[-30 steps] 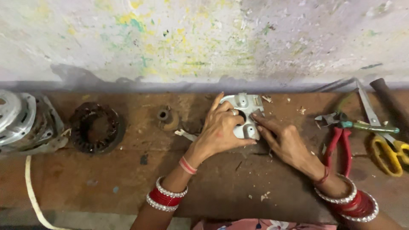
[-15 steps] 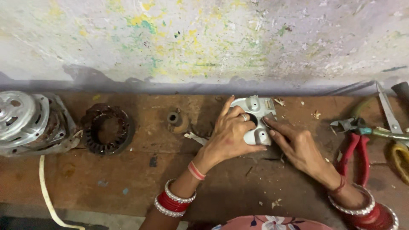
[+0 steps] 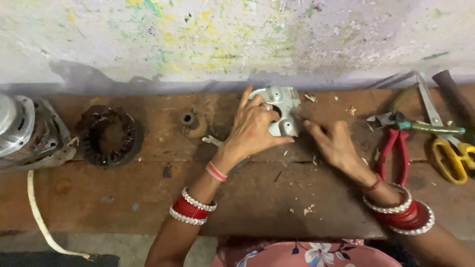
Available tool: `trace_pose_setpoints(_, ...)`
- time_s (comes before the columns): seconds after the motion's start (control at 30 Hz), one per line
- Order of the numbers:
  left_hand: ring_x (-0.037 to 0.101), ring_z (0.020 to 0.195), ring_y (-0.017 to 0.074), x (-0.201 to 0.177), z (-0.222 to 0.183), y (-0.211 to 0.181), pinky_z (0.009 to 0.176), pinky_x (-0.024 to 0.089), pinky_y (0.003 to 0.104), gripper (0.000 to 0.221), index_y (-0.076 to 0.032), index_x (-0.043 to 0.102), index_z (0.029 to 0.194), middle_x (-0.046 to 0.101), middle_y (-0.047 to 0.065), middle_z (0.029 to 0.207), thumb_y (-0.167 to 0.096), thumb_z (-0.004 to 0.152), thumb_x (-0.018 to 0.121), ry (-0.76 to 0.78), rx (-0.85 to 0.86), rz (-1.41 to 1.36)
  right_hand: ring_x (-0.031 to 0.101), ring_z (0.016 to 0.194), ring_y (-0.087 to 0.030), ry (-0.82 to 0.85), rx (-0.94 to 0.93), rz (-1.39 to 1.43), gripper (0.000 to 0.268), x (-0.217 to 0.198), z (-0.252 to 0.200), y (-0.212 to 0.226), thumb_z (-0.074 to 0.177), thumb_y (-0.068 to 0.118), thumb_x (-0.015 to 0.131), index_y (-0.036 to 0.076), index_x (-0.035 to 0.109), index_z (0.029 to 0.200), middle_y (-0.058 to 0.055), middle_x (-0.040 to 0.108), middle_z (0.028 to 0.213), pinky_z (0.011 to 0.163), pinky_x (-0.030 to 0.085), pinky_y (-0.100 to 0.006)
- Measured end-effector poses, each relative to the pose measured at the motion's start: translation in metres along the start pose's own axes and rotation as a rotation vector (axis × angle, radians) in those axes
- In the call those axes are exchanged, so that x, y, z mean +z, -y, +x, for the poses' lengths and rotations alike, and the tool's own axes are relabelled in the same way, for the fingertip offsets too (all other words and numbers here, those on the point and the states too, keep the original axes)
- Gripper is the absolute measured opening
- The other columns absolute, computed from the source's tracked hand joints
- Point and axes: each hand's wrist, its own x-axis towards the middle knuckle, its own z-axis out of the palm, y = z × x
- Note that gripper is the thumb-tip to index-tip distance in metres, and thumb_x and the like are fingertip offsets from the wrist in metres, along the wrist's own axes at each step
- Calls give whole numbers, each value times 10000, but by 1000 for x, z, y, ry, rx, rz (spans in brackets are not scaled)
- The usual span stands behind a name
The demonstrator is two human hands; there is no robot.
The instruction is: The person scrapes a white circular metal part on a wooden workbench using a small metal tool, removing debris and residue. The person repeatedly scrapes different areas of the part, occasionally rotating it to access new surfaces.
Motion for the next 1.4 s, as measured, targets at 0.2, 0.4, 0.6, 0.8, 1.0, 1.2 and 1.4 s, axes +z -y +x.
trace_pose_setpoints(0.2, 635, 1105, 298, -2, 0, -1, 1220, 249, 550, 498, -58, 797, 807, 735, 153, 898, -491, 590, 913, -22, 12, -14, 609, 493, -196, 10, -100, -138, 341, 15, 4, 4, 975, 103, 611, 94, 701, 1305, -229, 701, 854, 497, 486, -402)
trace_pose_setpoints(0.4, 647, 1022, 283, -1, -1, -3, 1225, 247, 554, 510, -46, 803, 856, 729, 117, 801, -481, 616, 918, 21, -18, 6, 652, 530, -344, 107, 88, -156, 369, 9, -3, 19, 962, 97, 609, 95, 685, 1323, -276, 692, 894, 548, 492, -478)
trace_pose_setpoints(0.6, 647, 993, 274, 0, -1, 1, 1224, 250, 521, 500, -62, 807, 831, 698, 138, 781, -491, 599, 918, 16, -15, -28, 713, 800, -418, 18, -132, -163, 331, 7, -9, 28, 983, 102, 581, 12, 674, 1288, -301, 683, 1004, 638, 553, -470)
trace_pose_setpoints(0.8, 656, 944, 249, -2, -3, -3, 1250, 231, 527, 479, -63, 810, 832, 702, 128, 766, -468, 601, 916, 45, -65, -17, 708, 824, -446, 109, 82, -195, 324, 17, 1, 18, 975, 125, 620, 63, 703, 1281, -291, 709, 965, 698, 538, -513)
trace_pose_setpoints(1.0, 646, 936, 268, -5, -1, -4, 1225, 247, 522, 507, -71, 801, 819, 698, 133, 755, -507, 584, 909, 71, -42, -17, 705, 921, -422, -34, -222, -64, 322, 15, -13, 13, 1010, 135, 553, 33, 649, 1301, -282, 695, 1075, 716, 568, -462)
trace_pose_setpoints(1.2, 655, 959, 261, -1, -2, -3, 1230, 254, 538, 474, -82, 799, 821, 719, 106, 763, -495, 610, 895, 45, -27, 21, 683, 718, -465, 63, 7, -159, 334, 20, 3, 12, 993, 168, 599, 67, 680, 1301, -282, 689, 881, 631, 515, -528)
trace_pose_setpoints(1.4, 655, 928, 264, -2, -3, -2, 1228, 275, 508, 489, -77, 802, 807, 711, 125, 759, -515, 613, 900, 87, -58, -5, 668, 581, -435, 127, 110, -241, 390, 12, -23, 17, 954, 163, 603, 115, 672, 1335, -302, 634, 732, 581, 505, -513)
